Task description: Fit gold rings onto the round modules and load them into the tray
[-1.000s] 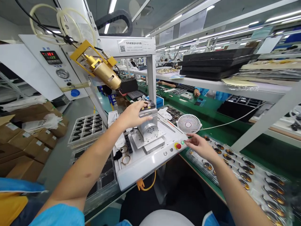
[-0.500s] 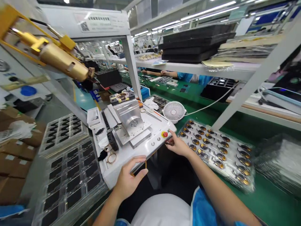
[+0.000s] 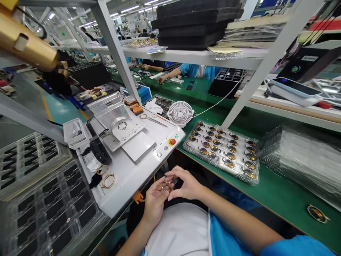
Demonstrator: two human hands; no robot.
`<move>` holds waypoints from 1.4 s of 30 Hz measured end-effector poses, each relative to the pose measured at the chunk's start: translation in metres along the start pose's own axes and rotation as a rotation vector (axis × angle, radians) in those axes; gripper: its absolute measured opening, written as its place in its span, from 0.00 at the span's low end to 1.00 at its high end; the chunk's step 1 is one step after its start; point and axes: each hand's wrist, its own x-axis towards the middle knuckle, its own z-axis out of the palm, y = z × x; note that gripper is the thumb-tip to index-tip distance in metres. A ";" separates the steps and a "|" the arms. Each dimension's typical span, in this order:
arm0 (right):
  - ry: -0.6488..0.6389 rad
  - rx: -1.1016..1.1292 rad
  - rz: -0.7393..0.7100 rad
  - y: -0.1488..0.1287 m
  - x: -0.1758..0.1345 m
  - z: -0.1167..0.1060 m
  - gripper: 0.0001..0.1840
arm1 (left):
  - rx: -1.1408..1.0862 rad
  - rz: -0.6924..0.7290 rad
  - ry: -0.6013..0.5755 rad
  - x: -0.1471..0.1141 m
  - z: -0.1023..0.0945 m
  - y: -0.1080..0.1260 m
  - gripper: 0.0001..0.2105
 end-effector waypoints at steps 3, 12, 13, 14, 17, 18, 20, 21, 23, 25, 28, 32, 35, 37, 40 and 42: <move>0.072 -0.423 0.110 0.007 0.031 -0.054 0.23 | 0.049 0.010 0.046 -0.001 0.000 0.004 0.21; 0.211 -0.897 0.455 0.046 0.087 -0.138 0.09 | 0.154 0.031 0.065 -0.012 -0.014 0.008 0.22; 0.202 -0.905 0.484 0.047 0.088 -0.138 0.12 | 0.152 0.036 0.069 -0.014 -0.016 0.008 0.22; 0.200 -0.909 0.516 0.048 0.089 -0.138 0.14 | 0.145 0.038 0.072 -0.015 -0.018 0.009 0.22; 0.253 -0.903 0.606 0.046 0.092 -0.143 0.10 | 0.106 0.029 0.071 -0.020 -0.023 0.010 0.22; 0.282 -0.886 0.623 0.043 0.091 -0.145 0.07 | 0.094 0.022 0.067 -0.021 -0.024 0.011 0.21; 0.326 -0.822 0.630 0.034 0.087 -0.143 0.10 | 0.074 0.009 0.052 -0.021 -0.025 0.012 0.21; 0.330 -0.781 0.624 0.027 0.083 -0.138 0.12 | 0.065 0.005 0.042 -0.020 -0.024 0.013 0.21; 0.291 -0.626 0.575 0.010 0.072 -0.119 0.15 | 0.051 0.008 -0.010 -0.016 -0.019 0.017 0.21; 0.176 -0.373 0.469 -0.011 0.061 -0.093 0.15 | 0.039 0.007 -0.125 -0.010 -0.012 0.022 0.25; -0.049 -0.088 0.232 -0.043 0.049 -0.056 0.15 | 0.010 -0.012 -0.328 -0.003 -0.001 0.031 0.37; -0.084 -0.146 0.055 -0.065 0.044 -0.030 0.14 | 0.017 0.014 -0.396 -0.005 0.003 0.041 0.40; 0.008 -0.143 0.007 -0.061 0.044 -0.020 0.12 | 0.025 0.035 -0.375 -0.013 0.001 0.043 0.40; 0.063 -0.119 -0.056 -0.056 0.043 -0.013 0.08 | 0.002 0.055 -0.358 -0.018 -0.002 0.042 0.41; 0.081 -0.111 -0.171 -0.052 0.038 -0.004 0.05 | -0.045 0.080 -0.306 -0.022 -0.007 0.041 0.42; 0.017 -0.124 -0.221 -0.053 0.037 0.000 0.07 | -0.060 0.045 -0.284 -0.022 -0.012 0.041 0.42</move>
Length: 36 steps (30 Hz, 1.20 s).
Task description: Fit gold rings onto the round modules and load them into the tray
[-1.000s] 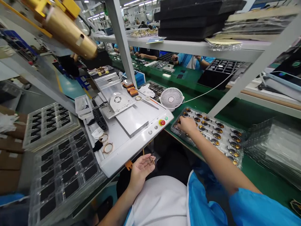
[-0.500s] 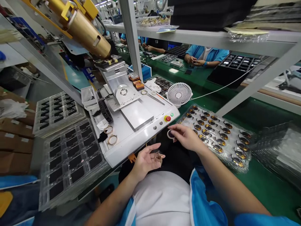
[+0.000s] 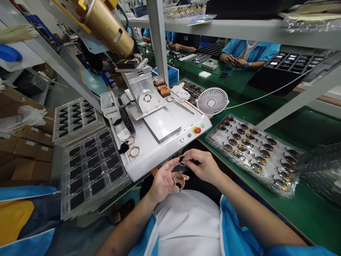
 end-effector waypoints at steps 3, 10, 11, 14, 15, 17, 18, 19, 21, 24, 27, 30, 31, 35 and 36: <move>-0.143 -0.008 -0.013 0.000 0.008 0.000 0.07 | -0.029 -0.032 0.025 -0.001 -0.006 0.001 0.40; 0.112 0.151 0.585 0.038 0.087 0.000 0.13 | 0.000 0.016 0.099 -0.006 -0.012 0.007 0.40; 0.143 0.169 0.669 0.044 0.099 0.001 0.14 | 0.021 0.023 0.096 -0.008 -0.012 0.008 0.42; 0.191 0.159 0.790 0.058 0.121 0.003 0.15 | 0.088 0.057 0.097 -0.015 -0.014 0.009 0.45; 0.201 0.151 0.805 0.060 0.123 0.003 0.16 | 0.111 0.073 0.100 -0.018 -0.015 0.009 0.45; 0.225 0.134 0.841 0.062 0.118 0.002 0.17 | 0.168 0.110 0.099 -0.023 -0.018 0.010 0.46; 0.239 0.133 0.845 0.061 0.112 0.001 0.18 | 0.209 0.132 0.100 -0.024 -0.018 0.010 0.46; 0.253 0.143 0.834 0.058 0.103 0.001 0.19 | 0.264 0.157 0.103 -0.026 -0.019 0.010 0.46; 0.269 0.197 0.771 0.050 0.080 0.003 0.20 | 0.417 0.217 0.120 -0.027 -0.019 0.009 0.46; 0.137 0.366 0.703 0.030 0.040 0.015 0.22 | 0.710 0.329 0.128 -0.023 -0.016 0.003 0.47; 0.027 0.561 0.705 0.010 0.012 0.032 0.25 | 1.006 0.374 0.039 -0.014 -0.011 -0.006 0.48; 0.130 0.642 0.695 0.001 0.003 0.038 0.25 | 1.206 0.357 -0.039 -0.006 -0.007 -0.010 0.47; 0.154 0.650 0.695 0.000 0.003 0.037 0.23 | 1.217 0.356 -0.058 -0.005 -0.005 -0.010 0.46; 0.127 0.688 0.705 0.000 0.008 0.023 0.20 | 0.964 0.346 -0.062 -0.006 -0.003 -0.006 0.44; 0.108 0.695 0.716 -0.001 0.009 0.020 0.20 | 0.880 0.340 -0.043 -0.007 -0.003 -0.004 0.43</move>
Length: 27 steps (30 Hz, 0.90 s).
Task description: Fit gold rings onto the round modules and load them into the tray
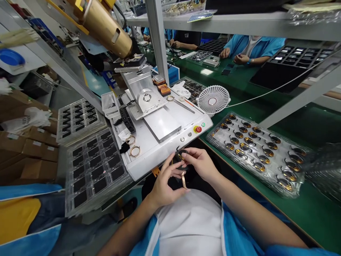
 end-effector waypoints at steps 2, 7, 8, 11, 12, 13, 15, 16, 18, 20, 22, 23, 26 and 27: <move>-0.027 -0.009 0.041 -0.003 0.000 -0.002 0.22 | -0.108 -0.020 0.036 -0.001 -0.003 0.001 0.41; -0.024 -0.063 0.092 -0.005 0.001 -0.003 0.23 | -0.072 -0.007 -0.018 -0.001 -0.008 -0.002 0.40; -0.030 -0.073 0.099 -0.005 0.002 -0.004 0.23 | -0.029 0.009 -0.037 -0.001 -0.008 -0.003 0.40; -0.077 -0.068 0.126 -0.006 0.003 -0.007 0.23 | 0.144 0.061 -0.094 0.001 -0.009 -0.004 0.39; -0.088 -0.056 0.129 -0.006 0.003 -0.008 0.24 | 0.203 0.072 -0.108 0.001 -0.009 -0.004 0.38; -0.092 -0.043 0.126 -0.006 0.003 -0.009 0.24 | 0.250 0.082 -0.117 0.002 -0.010 -0.004 0.37; -0.080 -0.022 0.106 -0.006 0.002 -0.008 0.24 | 0.290 0.100 -0.130 0.002 -0.010 -0.006 0.37; -0.069 -0.016 0.096 -0.005 0.001 -0.008 0.24 | 0.268 0.107 -0.130 0.003 -0.010 -0.006 0.38; -0.044 -0.003 0.083 -0.006 0.000 -0.007 0.24 | 0.136 0.113 -0.096 0.002 -0.009 -0.007 0.40; -0.030 0.017 0.085 -0.008 -0.002 -0.006 0.23 | -0.084 0.086 0.001 0.003 -0.009 -0.007 0.39; -0.045 0.036 0.111 -0.011 -0.004 -0.004 0.23 | -0.314 0.037 0.126 0.005 -0.010 -0.006 0.33; -0.067 0.046 0.141 -0.013 -0.006 -0.003 0.23 | -0.406 0.008 0.182 0.006 -0.010 -0.006 0.29; -0.127 0.112 0.269 -0.016 -0.011 0.005 0.22 | -0.546 -0.063 0.306 0.010 -0.010 -0.008 0.23; -0.134 0.143 0.303 -0.016 -0.013 0.009 0.23 | -0.561 -0.081 0.327 0.010 -0.009 -0.009 0.24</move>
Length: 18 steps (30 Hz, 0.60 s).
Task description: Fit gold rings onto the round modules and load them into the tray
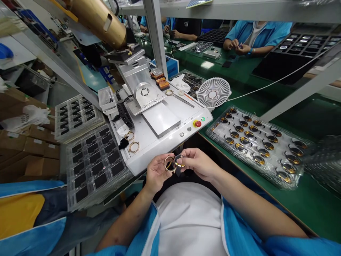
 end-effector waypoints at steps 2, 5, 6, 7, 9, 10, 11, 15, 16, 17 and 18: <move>0.008 0.040 0.017 0.003 -0.002 0.009 0.24 | -0.014 -0.020 0.014 0.000 0.000 -0.003 0.25; 0.056 -0.002 -0.047 0.008 -0.003 0.020 0.24 | -0.022 -0.001 -0.005 -0.002 -0.001 -0.007 0.24; 0.074 -0.028 -0.078 0.009 -0.003 0.023 0.23 | -0.019 0.012 -0.004 -0.003 -0.001 -0.008 0.24; 0.089 -0.053 -0.108 0.009 -0.003 0.025 0.22 | -0.014 0.025 0.000 -0.003 -0.002 -0.008 0.25; 0.109 -0.102 -0.152 0.008 -0.003 0.029 0.20 | -0.003 0.038 0.014 -0.004 -0.002 -0.008 0.26; 0.114 -0.123 -0.166 0.008 -0.003 0.031 0.19 | -0.002 0.040 0.022 -0.004 -0.002 -0.007 0.26; 0.113 -0.139 -0.172 0.007 -0.003 0.032 0.18 | -0.005 0.043 0.031 -0.004 -0.002 -0.006 0.26; 0.079 -0.152 -0.162 0.004 -0.004 0.036 0.18 | 0.002 0.064 0.053 -0.003 0.000 -0.003 0.25; 0.071 -0.152 -0.159 0.003 -0.004 0.037 0.18 | 0.014 0.070 0.053 -0.004 -0.001 -0.003 0.25; 0.065 -0.153 -0.158 0.003 -0.005 0.037 0.18 | 0.029 0.073 0.052 -0.004 -0.001 -0.003 0.25; 0.061 -0.153 -0.160 0.003 -0.005 0.038 0.18 | 0.044 0.073 0.050 -0.004 -0.002 -0.003 0.25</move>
